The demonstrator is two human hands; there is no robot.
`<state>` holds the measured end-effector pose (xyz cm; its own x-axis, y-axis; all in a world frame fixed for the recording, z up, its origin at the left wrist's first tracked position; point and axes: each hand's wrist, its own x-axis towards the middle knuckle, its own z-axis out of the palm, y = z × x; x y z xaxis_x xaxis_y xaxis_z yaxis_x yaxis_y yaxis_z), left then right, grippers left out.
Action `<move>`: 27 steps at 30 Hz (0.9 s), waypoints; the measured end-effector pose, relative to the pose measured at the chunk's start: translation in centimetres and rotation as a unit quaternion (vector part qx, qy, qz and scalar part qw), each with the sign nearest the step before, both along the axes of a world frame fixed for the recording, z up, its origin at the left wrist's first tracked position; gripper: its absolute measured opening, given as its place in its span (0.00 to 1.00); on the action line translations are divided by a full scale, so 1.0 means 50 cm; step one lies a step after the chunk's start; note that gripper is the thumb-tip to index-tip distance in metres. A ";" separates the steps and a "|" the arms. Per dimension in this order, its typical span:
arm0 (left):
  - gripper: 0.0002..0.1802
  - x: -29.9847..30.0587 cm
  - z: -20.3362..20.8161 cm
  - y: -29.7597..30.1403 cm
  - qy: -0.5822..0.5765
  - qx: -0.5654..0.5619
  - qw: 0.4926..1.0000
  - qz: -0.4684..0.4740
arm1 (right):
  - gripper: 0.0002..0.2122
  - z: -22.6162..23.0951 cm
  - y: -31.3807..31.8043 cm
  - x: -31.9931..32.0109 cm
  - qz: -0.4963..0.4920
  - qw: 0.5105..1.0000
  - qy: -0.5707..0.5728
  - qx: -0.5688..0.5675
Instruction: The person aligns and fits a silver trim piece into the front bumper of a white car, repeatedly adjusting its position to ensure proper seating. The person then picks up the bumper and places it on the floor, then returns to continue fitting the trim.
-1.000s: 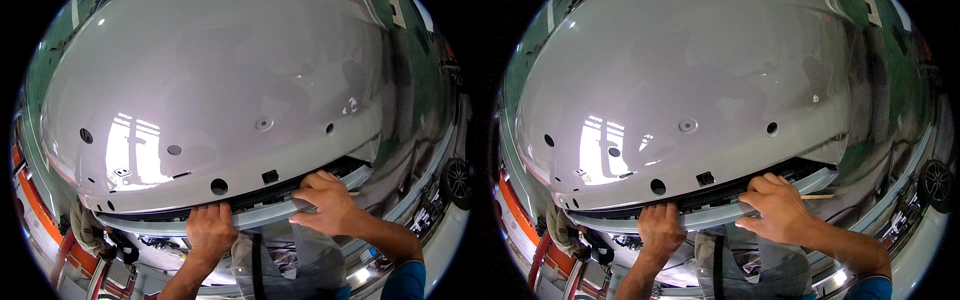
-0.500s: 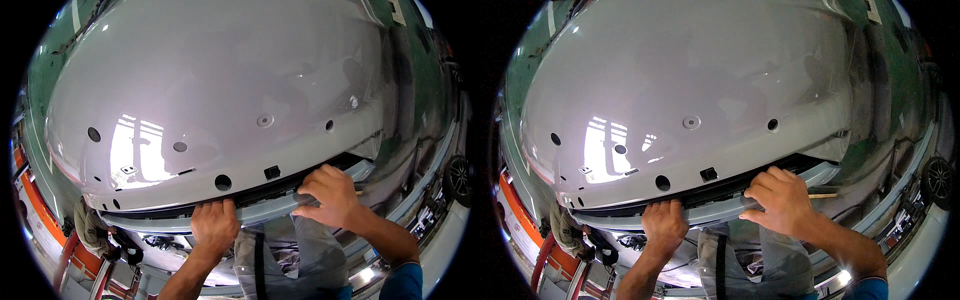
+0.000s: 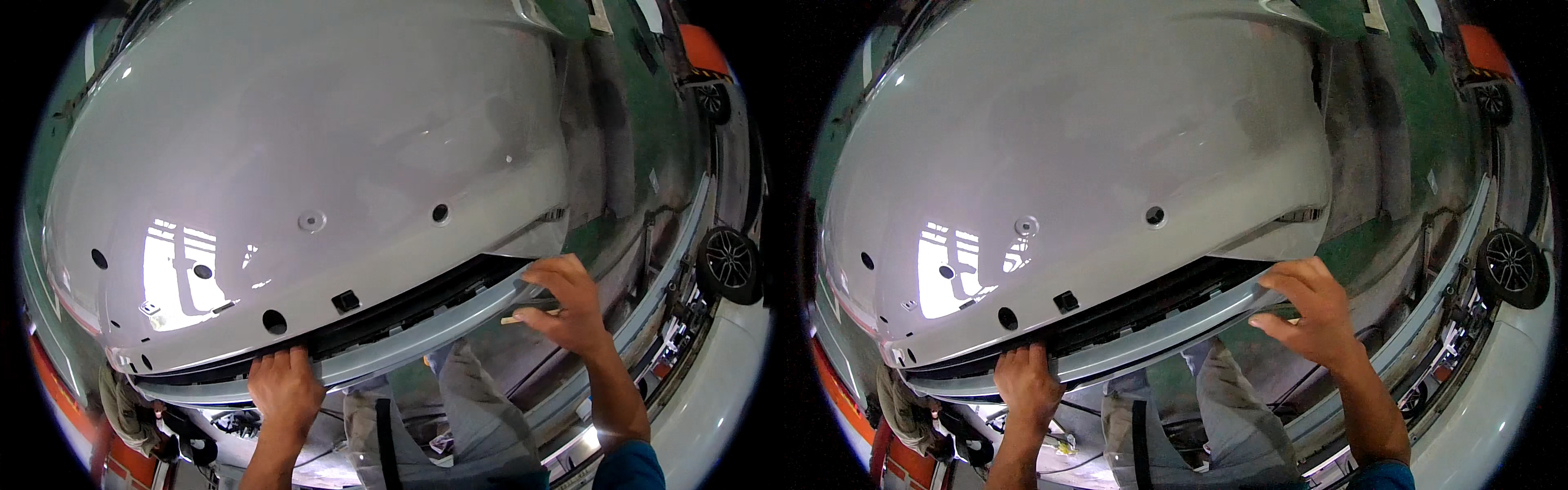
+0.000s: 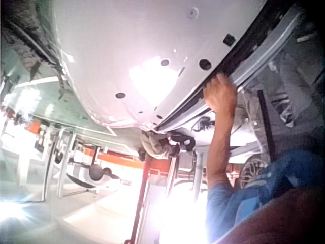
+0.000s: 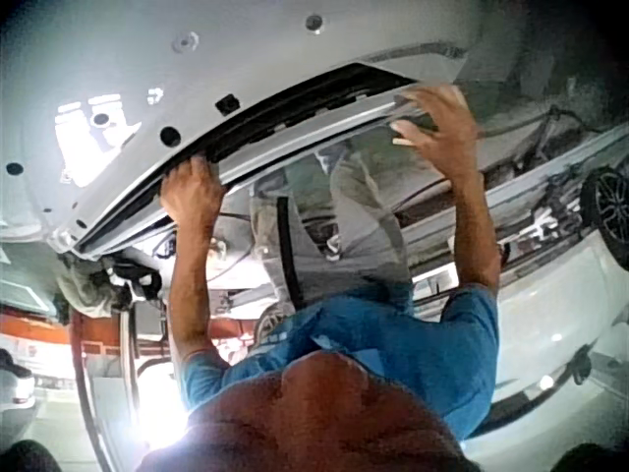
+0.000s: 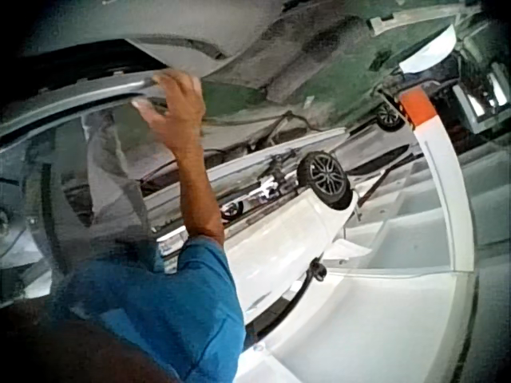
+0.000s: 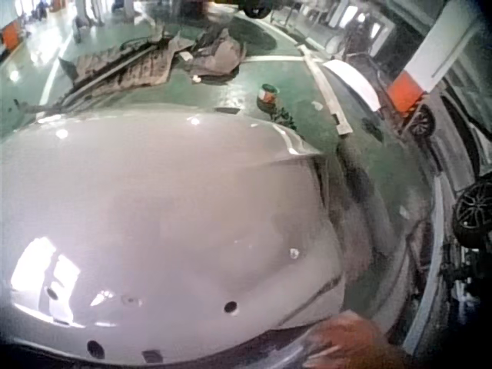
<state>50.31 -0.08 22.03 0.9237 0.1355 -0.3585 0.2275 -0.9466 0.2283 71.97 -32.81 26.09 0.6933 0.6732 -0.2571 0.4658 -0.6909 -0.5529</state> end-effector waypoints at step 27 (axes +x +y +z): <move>0.23 -0.009 -0.004 0.004 0.033 -0.019 0.999 0.017 | 0.16 -0.015 0.094 0.090 0.275 0.941 0.151 -0.124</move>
<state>49.87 0.14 21.85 0.8933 0.1509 -0.4233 0.2745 -0.9290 0.2482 76.47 -28.11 25.36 0.1280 0.8023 -0.5830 0.6385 -0.5165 -0.5706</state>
